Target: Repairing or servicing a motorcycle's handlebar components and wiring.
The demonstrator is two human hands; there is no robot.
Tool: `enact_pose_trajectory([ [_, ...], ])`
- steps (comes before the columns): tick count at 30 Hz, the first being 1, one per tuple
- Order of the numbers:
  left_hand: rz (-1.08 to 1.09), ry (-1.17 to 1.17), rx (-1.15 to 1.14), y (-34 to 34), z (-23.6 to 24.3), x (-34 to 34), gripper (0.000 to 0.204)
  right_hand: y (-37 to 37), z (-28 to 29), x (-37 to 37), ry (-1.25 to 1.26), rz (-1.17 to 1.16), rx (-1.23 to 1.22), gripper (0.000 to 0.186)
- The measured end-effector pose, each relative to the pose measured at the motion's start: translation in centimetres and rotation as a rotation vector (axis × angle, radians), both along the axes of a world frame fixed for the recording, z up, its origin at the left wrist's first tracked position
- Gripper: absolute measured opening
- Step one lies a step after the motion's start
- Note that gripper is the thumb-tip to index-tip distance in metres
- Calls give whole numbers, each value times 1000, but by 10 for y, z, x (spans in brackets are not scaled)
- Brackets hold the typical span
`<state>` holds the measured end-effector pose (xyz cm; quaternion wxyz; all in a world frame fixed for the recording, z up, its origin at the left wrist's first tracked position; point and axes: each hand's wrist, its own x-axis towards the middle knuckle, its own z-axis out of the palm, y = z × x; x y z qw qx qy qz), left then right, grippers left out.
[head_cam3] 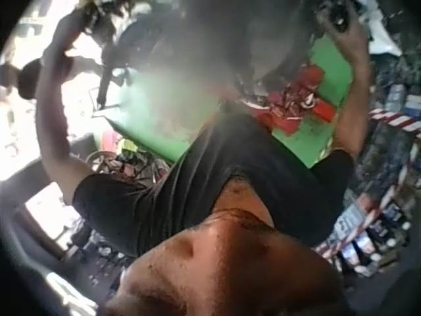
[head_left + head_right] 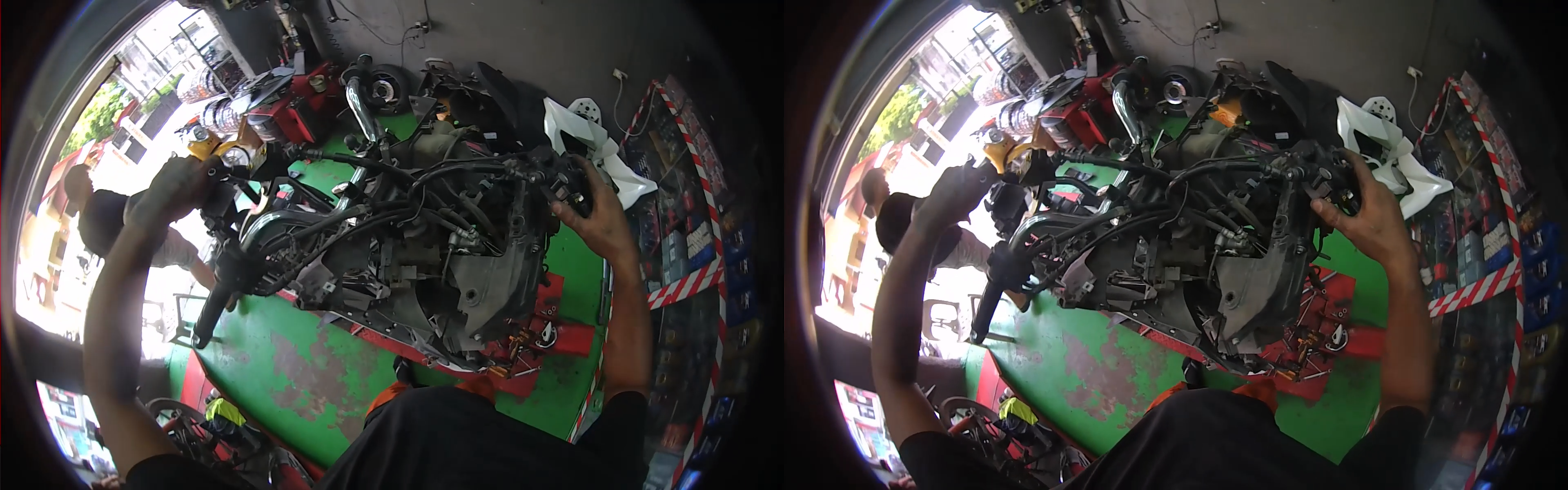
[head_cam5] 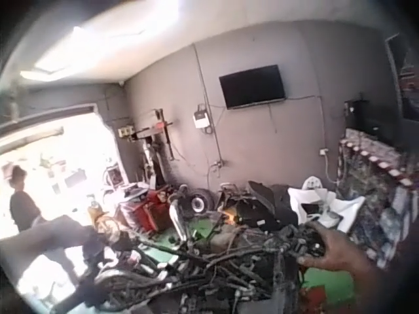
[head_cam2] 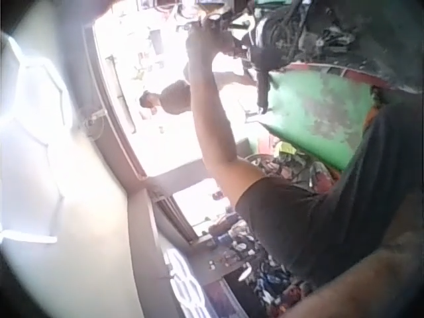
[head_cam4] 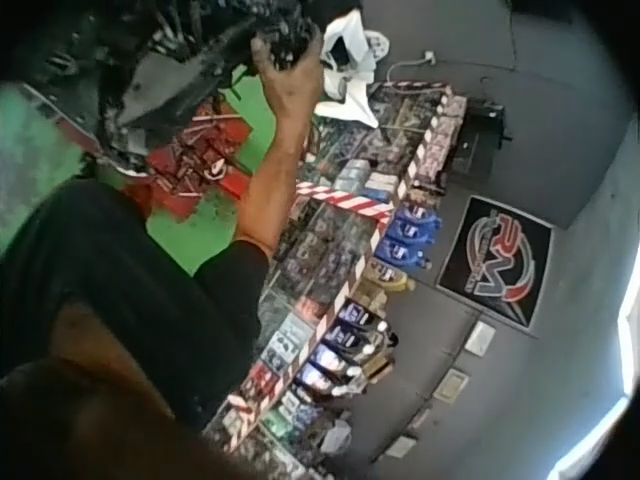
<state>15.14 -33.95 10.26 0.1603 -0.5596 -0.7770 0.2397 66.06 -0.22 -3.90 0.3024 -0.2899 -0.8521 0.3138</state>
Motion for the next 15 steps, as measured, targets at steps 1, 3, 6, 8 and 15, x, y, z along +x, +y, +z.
enact_pose_trajectory([
  [1, 43, -61, -19, 1, -18, -23, 25, -8, 14, -3, -63, -56, 83, 90],
  [3, 32, -239, 52, 8, -52, -41, 28, -26, 37, -7, -123, -161, 161, 89],
  [6, -24, -323, 36, 19, -104, -67, 27, -50, 79, -19, -282, -209, 163, 89],
  [8, -45, -547, 75, 22, -127, -74, 27, -71, 106, -33, -357, -250, 205, 89],
  [15, -338, -900, 83, 48, -246, -104, 35, -126, 134, -73, -540, -326, 473, 94],
])
